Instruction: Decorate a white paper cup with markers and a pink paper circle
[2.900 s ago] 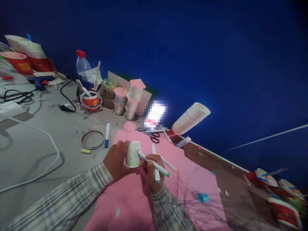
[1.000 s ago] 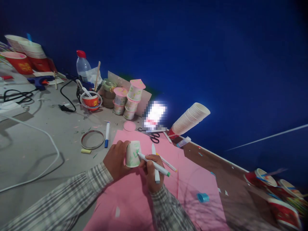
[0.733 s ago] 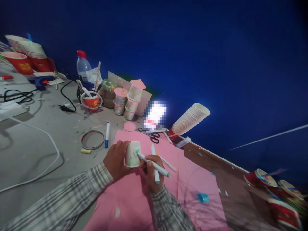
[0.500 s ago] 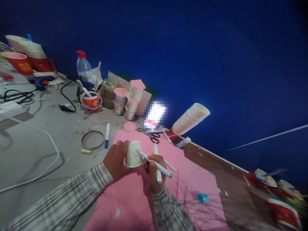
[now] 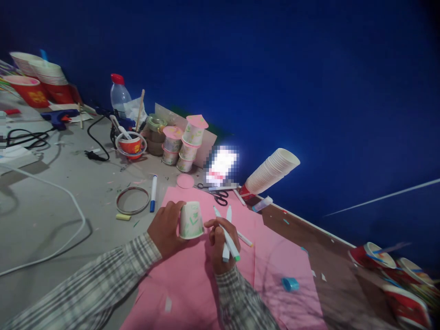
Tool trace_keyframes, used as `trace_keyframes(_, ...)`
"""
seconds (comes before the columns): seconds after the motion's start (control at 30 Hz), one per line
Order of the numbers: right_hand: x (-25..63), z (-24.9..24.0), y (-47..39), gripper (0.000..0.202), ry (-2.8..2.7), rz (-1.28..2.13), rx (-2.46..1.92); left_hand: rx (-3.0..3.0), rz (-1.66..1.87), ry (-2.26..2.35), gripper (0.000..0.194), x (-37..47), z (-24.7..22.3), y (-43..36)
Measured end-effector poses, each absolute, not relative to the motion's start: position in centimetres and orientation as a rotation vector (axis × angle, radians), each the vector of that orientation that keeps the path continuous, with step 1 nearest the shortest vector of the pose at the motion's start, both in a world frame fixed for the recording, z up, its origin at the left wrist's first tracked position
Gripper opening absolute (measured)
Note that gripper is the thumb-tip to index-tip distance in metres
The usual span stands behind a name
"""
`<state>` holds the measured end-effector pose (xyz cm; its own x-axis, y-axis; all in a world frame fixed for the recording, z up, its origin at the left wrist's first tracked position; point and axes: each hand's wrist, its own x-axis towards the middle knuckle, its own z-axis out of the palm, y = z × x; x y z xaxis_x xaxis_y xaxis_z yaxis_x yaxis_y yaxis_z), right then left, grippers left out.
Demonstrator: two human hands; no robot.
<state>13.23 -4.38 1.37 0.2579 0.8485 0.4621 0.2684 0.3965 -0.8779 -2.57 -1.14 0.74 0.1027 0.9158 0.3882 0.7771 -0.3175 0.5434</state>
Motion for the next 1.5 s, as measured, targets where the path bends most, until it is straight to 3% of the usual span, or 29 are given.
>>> trace_keyframes(0.3, 12.9, 0.9, -3.9, 0.021, -1.473, 0.288, -1.026, 2.079, 1.066, 1.696, 0.077, -2.4, 1.2, -1.1)
trace_keyframes(0.53, 13.0, -0.2, -3.9, 0.023, -1.482, 0.303, -0.950, 2.045, 1.036, 1.665, 0.076, -2.6, 0.9, -0.9)
trace_keyframes(0.77, 13.2, 1.0, -4.6, 0.018, -1.478, 0.467, -0.877, 2.117, 0.983, 1.718, 0.077, -2.6, 0.4, -0.9)
trace_keyframes(1.17, 12.9, 0.5, -4.8, 0.033, -1.287, 0.818, -0.893, 2.221, 0.989, 1.741, 0.077, -2.5, 0.4, -1.1)
trace_keyframes(1.5, 12.9, 0.4, -4.8, 0.025, -1.299, 0.830, -0.880, 2.247, 0.966, 1.729, 0.077, -2.5, 0.5, -1.0)
